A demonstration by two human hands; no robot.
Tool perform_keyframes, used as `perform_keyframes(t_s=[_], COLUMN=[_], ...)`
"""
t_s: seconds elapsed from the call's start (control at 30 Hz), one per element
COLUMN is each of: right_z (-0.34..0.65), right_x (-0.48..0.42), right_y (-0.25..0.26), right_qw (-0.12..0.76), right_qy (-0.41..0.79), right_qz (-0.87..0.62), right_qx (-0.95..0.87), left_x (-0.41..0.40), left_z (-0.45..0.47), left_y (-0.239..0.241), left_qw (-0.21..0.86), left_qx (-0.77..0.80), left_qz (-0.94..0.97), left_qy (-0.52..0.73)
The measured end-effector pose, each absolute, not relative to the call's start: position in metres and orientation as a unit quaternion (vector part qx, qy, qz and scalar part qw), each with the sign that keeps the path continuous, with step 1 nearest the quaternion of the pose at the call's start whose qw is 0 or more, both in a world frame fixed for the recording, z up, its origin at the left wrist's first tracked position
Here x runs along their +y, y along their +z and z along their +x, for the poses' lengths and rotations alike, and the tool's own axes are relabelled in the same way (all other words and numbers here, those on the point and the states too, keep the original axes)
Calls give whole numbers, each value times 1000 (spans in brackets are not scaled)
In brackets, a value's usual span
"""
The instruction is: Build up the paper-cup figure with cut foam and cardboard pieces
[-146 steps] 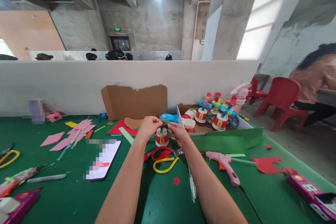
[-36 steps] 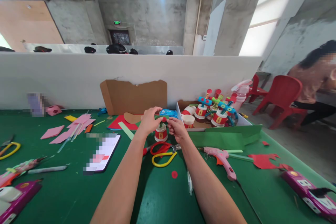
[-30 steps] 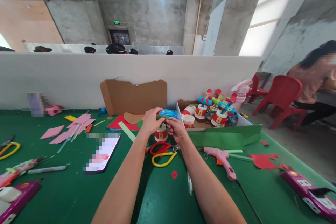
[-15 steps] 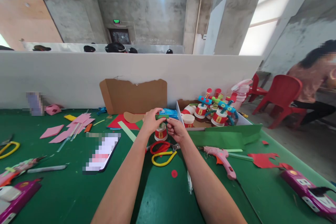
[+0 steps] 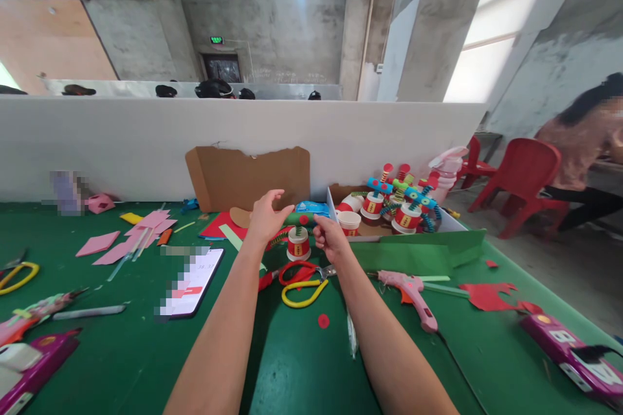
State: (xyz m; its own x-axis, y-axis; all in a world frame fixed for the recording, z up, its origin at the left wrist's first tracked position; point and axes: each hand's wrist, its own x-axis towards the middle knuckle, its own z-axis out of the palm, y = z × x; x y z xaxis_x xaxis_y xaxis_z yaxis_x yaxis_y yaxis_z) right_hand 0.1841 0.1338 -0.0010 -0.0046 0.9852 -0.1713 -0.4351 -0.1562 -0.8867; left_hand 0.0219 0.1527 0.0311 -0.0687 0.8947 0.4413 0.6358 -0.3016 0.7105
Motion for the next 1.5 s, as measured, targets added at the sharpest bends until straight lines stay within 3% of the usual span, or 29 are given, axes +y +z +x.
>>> perform_keyframes(t_s=[0.2,0.4,0.5,0.63,0.8,0.97,1.17,1.33,1.5], right_z=[176,187,207,228,230,227,224,221,219], right_x=[133,123,107,75,43,35,30,30,30], right_y=[-2,17,24,11,-30,-46,-39,-41,-41], right_qw=[551,670,673,645,558,513,519,517,520], right_qy=[624,465,436,431,426,388,356,333,458], right_qz=[-431,-456,-454,-482,-519,-540,-549,-559,-507], right_qx=[-349,-357,-389,-407,-487,-543,-550,-556,-512], left_x=[149,139,126,96,49,25,23,17,21], left_z=[41,33,34,44,49,60,75,75,64], left_y=[27,48,57,51,9,-26,-28,-28,-27], left_qw=[149,72,42,103,220,219,175,186,302], left_qx=[594,538,523,504,436,474,481,489,504], left_qz=[694,669,669,761,852,844,858,849,766], left_qy=[377,508,526,396,186,119,52,75,263])
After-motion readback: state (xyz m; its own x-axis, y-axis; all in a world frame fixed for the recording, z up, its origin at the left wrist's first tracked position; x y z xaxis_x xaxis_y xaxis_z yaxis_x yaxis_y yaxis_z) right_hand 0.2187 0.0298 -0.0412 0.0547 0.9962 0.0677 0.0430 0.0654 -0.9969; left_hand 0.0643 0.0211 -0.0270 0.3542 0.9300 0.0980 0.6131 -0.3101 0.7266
